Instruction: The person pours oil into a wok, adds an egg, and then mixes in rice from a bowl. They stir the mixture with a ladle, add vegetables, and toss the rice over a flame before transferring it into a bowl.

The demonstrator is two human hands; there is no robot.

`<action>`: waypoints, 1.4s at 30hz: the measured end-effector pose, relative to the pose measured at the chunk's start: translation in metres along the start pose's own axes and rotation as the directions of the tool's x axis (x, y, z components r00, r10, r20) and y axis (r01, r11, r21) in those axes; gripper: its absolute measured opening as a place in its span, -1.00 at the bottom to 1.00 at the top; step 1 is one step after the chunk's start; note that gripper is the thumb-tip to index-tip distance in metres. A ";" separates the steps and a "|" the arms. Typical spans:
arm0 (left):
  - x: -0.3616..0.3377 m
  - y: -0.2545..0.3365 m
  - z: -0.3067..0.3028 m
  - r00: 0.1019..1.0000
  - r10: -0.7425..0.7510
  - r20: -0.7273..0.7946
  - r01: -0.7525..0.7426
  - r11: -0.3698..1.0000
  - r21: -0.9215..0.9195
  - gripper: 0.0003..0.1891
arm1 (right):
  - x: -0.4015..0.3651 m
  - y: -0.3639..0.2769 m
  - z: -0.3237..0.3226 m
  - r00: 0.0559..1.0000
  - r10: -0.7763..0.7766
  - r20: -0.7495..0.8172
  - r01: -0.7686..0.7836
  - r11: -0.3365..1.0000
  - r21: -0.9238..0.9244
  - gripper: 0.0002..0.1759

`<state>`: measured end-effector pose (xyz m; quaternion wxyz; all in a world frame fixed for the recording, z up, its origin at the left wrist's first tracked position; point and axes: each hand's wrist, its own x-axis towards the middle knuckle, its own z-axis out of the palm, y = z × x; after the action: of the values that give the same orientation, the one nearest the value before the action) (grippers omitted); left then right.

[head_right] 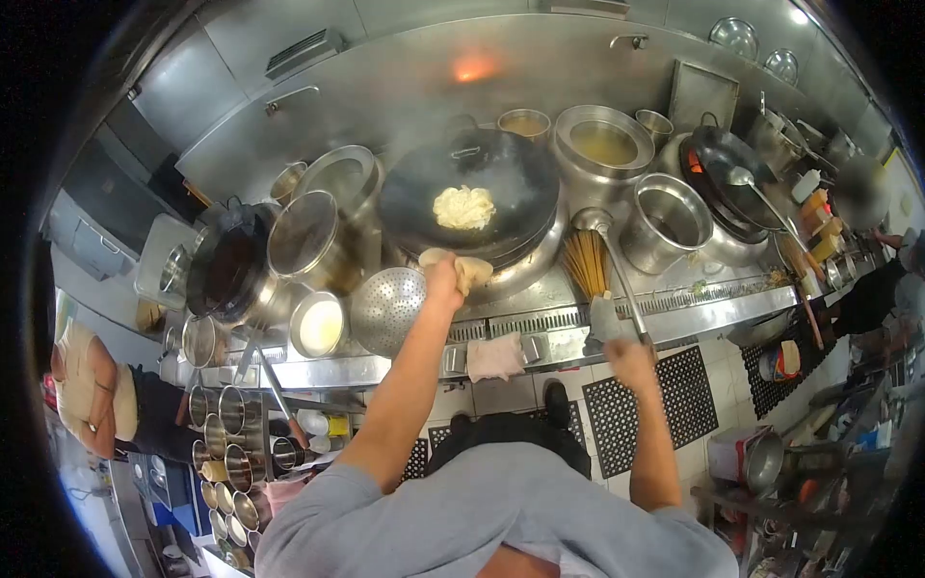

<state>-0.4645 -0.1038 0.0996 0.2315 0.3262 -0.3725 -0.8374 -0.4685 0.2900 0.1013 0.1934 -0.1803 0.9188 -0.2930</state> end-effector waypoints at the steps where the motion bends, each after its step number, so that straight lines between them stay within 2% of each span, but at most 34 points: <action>1: 0.011 0.000 0.001 1.000 -0.018 0.008 0.018 1.000 0.016 -0.66 | -0.004 -0.002 0.030 0.992 -0.018 0.127 0.021 1.000 -0.017 -0.61; 3: -0.014 0.006 0.014 1.000 0.012 -0.004 -0.012 1.000 -0.011 -0.70 | -0.012 -0.007 0.091 0.925 -0.054 0.375 0.071 0.997 -0.033 -0.61; 4: -0.023 0.008 0.017 0.999 0.028 -0.019 -0.028 0.999 -0.021 -0.72 | 0.005 0.030 0.141 0.857 -0.125 0.500 0.279 0.928 -0.247 -0.57; 5: -0.017 0.008 0.017 1.000 0.026 -0.003 -0.026 1.000 -0.018 -0.73 | 0.027 0.063 0.185 0.914 -0.236 0.329 0.341 0.887 -0.311 -0.57; 6: -0.013 0.005 0.015 1.000 0.015 0.006 -0.015 1.000 -0.013 -0.73 | 0.038 0.095 0.226 0.925 -0.346 0.159 0.381 0.843 -0.379 -0.56; 7: -0.015 0.001 0.012 1.000 0.007 0.011 -0.007 1.000 -0.011 -0.73 | 0.032 0.078 0.222 0.890 -0.457 -0.008 0.404 0.795 -0.452 -0.56; 8: -0.019 -0.001 0.007 0.996 -0.081 0.048 0.082 0.996 -0.019 -0.68 | 0.036 0.068 0.204 0.948 -0.190 0.257 0.292 0.843 -0.452 -0.52; 11: -0.046 0.022 0.002 0.954 -0.264 0.140 0.276 0.959 -0.072 -0.53 | 0.077 0.099 0.222 0.866 -0.032 0.498 0.227 0.915 -0.334 -0.64; 12: -0.050 0.006 -0.024 0.933 -0.235 0.271 0.267 0.960 -0.087 -0.44 | 0.093 0.120 0.233 0.769 0.012 0.639 0.274 0.896 -0.348 -0.70; 13: -0.094 0.015 -0.023 0.931 -0.299 0.211 0.318 0.946 -0.064 -0.40 | 0.106 0.148 0.243 0.678 -0.022 0.735 0.371 0.873 -0.316 -0.66; 14: -0.116 -0.006 -0.044 0.946 -0.321 0.046 0.323 0.944 -0.068 -0.35 | 0.123 0.157 0.258 0.570 -0.058 0.820 0.480 0.833 -0.275 -0.62; 15: -0.139 -0.027 -0.063 0.927 -0.343 0.149 0.372 0.889 -0.268 -0.32 | 0.133 0.155 0.262 0.506 -0.063 0.860 0.553 0.790 -0.267 -0.61; 16: -0.168 -0.040 -0.067 0.930 -0.318 0.185 0.367 0.837 -0.405 -0.33 | 0.142 0.152 0.263 0.467 -0.055 0.882 0.600 0.753 -0.270 -0.60; 17: -0.200 -0.049 -0.060 0.942 -0.213 0.260 0.317 0.820 -0.477 -0.34 | 0.145 0.152 0.261 0.427 -0.040 0.903 0.643 0.716 -0.272 -0.59; 19: -0.237 -0.082 -0.059 0.958 -0.187 0.218 0.281 0.764 -0.581 -0.35 | 0.151 0.152 0.255 0.366 -0.005 0.931 0.714 0.643 -0.278 -0.56; 22: -0.272 -0.096 -0.057 0.930 -0.076 0.360 0.289 0.757 -0.587 -0.35 | 0.159 0.155 0.252 0.292 0.044 0.955 0.805 0.527 -0.271 -0.52; 25: -0.316 -0.103 -0.050 0.973 0.030 0.231 0.131 0.748 -0.651 -0.41 | 0.166 0.140 0.233 0.213 0.112 0.971 0.850 0.469 -0.241 -0.53; 26: -0.337 -0.107 -0.046 0.990 0.100 0.103 -0.003 0.733 -0.681 -0.45 | 0.168 0.133 0.229 0.195 0.124 0.973 0.862 0.452 -0.230 -0.53; 29: -0.411 -0.139 -0.058 0.966 0.259 0.008 -0.160 0.621 -0.767 -0.47 | 0.170 0.103 0.227 0.163 0.171 0.972 0.885 0.411 -0.221 -0.54; 32: -0.492 -0.185 -0.053 0.806 0.508 -0.303 -0.563 0.500 -0.658 -0.46 | 0.140 0.070 0.235 0.155 0.222 0.963 0.881 0.410 -0.236 -0.55; 35: -0.573 -0.240 -0.028 0.607 0.625 -0.491 -0.783 0.367 -0.502 -0.47 | 0.087 0.054 0.245 0.140 0.272 0.952 0.911 0.342 -0.231 -0.55; 36: -0.575 -0.280 -0.035 0.608 0.538 -0.584 -0.788 0.317 -0.527 -0.48 | 0.066 0.050 0.250 0.129 0.290 0.948 0.926 0.307 -0.220 -0.55; 37: -0.607 -0.295 -0.017 0.630 0.479 -0.611 -0.775 0.426 -0.466 -0.48 | 0.047 0.046 0.257 0.111 0.299 0.948 0.940 0.277 -0.197 -0.55; 39: -0.634 -0.364 -0.001 0.601 0.192 -0.776 -0.642 0.695 -0.324 -0.44 | -0.004 0.042 0.274 0.077 0.346 0.935 0.969 0.194 -0.151 -0.54; 41: -0.673 -0.409 0.041 0.505 -0.027 -0.863 -0.433 0.856 -0.280 -0.38 | -0.071 0.035 0.301 0.009 0.359 0.933 0.988 0.140 -0.063 -0.54; 42: -0.676 -0.452 0.055 0.381 -0.116 -0.917 -0.332 0.909 -0.253 -0.38 | -0.113 0.032 0.314 -0.054 0.355 0.933 0.990 0.138 0.005 -0.54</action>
<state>-0.1097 0.6271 0.0306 0.5145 0.6534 -0.0244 -0.5547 -0.2338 0.2171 -0.1267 0.4479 -0.7065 0.3617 0.4117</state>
